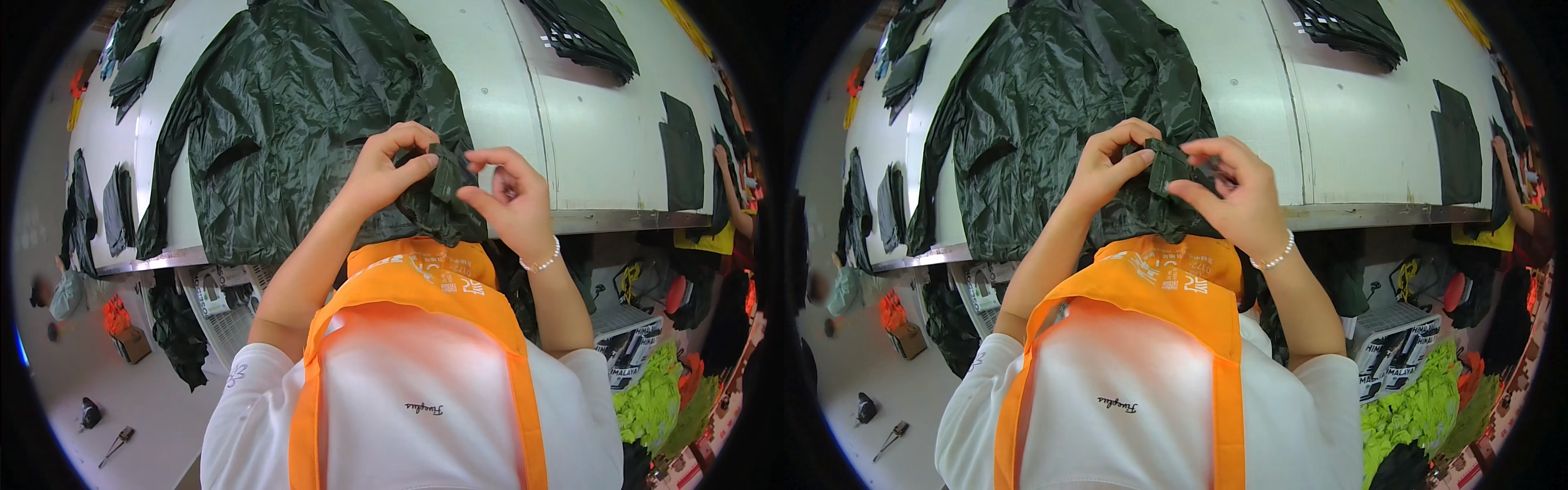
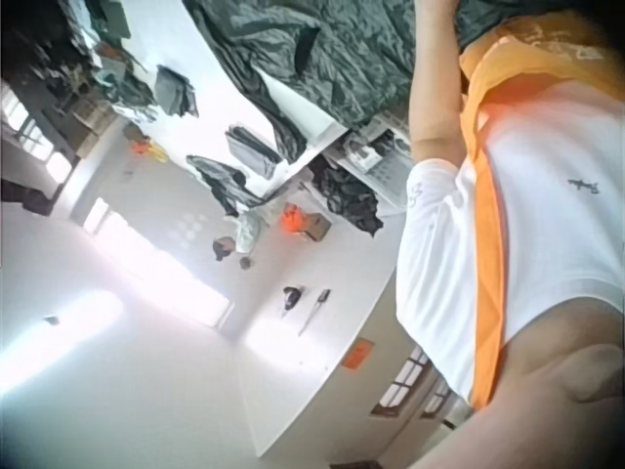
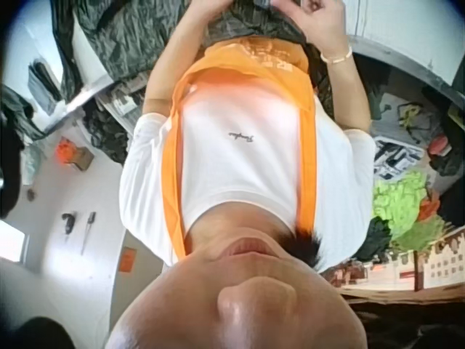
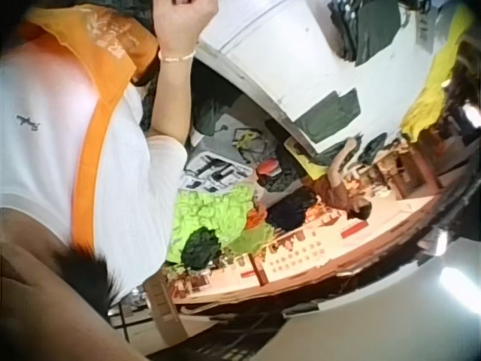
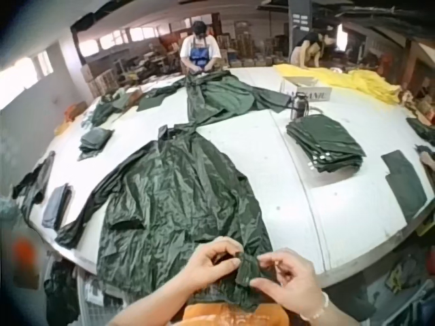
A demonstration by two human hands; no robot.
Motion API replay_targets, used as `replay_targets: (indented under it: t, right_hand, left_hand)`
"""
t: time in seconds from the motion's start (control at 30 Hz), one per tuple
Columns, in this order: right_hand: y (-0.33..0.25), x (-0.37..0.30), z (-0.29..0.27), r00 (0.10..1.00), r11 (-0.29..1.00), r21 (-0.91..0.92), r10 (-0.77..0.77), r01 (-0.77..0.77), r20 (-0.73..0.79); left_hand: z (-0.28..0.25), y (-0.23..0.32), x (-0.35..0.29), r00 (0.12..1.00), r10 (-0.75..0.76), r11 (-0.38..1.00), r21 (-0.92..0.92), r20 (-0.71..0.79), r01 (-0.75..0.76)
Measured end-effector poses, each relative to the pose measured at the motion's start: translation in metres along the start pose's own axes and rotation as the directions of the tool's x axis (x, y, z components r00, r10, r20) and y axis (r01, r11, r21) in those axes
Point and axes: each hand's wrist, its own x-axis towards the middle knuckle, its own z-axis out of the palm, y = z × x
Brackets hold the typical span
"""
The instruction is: The person folds a dark green jacket on a white table. They smooth the fabric, fold the sleeves inward, fold the jacket in half lengthwise, then fold it into a compact rectangle and place it on a stack of similar folded jackets.
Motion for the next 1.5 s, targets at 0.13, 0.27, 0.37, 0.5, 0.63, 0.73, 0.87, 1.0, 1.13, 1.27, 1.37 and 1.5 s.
replay_targets:
  t: [0.13,0.27,0.37,0.5,0.63,0.73,0.87,1.0,1.13,1.27,1.37,1.5]
  right_hand:
    - [0.020,0.010,0.022,0.992,0.993,0.079,-0.081,0.089,-0.094]
    - [0.019,0.014,0.032,0.972,0.985,-0.006,-0.171,0.173,-0.160]
    - [0.019,0.016,0.031,0.984,0.991,-0.003,-0.131,0.132,-0.121]
    - [0.020,0.019,0.024,0.997,0.997,0.073,0.002,0.004,-0.078]
    - [0.014,0.026,0.013,0.980,0.972,0.146,0.173,-0.186,0.093]
    - [0.010,0.034,0.010,0.962,0.938,0.226,0.237,-0.264,0.139]
    - [0.004,0.035,0.012,0.974,0.944,0.240,0.209,-0.226,0.092]
    - [0.005,0.023,0.007,0.981,0.972,0.131,0.195,-0.195,0.010]
    - [0.020,0.004,-0.004,0.988,0.988,0.002,0.153,-0.153,0.002]
    - [0.003,-0.001,0.000,0.982,0.982,-0.096,0.170,-0.161,0.087]
    - [0.000,0.003,0.006,0.992,0.990,-0.103,0.105,-0.098,0.063]
    - [-0.002,0.010,0.007,0.986,0.988,-0.090,0.131,-0.122,0.107]
  left_hand:
    - [0.008,0.007,0.000,0.999,-0.046,0.991,-0.127,0.005,0.046]
    - [0.016,0.009,-0.006,0.976,-0.217,0.922,-0.328,0.006,0.207]
    - [0.017,0.012,-0.010,0.972,-0.230,0.939,-0.273,-0.041,0.211]
    - [0.014,0.019,-0.011,0.982,-0.181,0.983,0.021,-0.052,0.182]
    - [0.014,0.023,-0.009,0.966,-0.259,0.953,0.162,-0.015,0.258]
    - [0.015,0.023,-0.005,0.965,-0.261,0.952,0.156,-0.028,0.262]
    - [0.018,0.017,-0.005,0.954,-0.270,0.956,0.081,-0.133,0.282]
    - [0.021,0.016,0.000,0.921,-0.361,0.928,0.036,-0.145,0.370]
    - [0.016,0.011,0.004,0.896,-0.423,0.888,-0.260,-0.138,0.380]
    - [0.011,0.013,0.002,0.911,-0.394,0.872,-0.362,-0.121,0.329]
    - [0.013,0.013,0.000,0.926,-0.367,0.860,-0.412,-0.087,0.302]
    - [0.012,0.011,-0.001,0.939,-0.338,0.822,-0.505,-0.063,0.262]
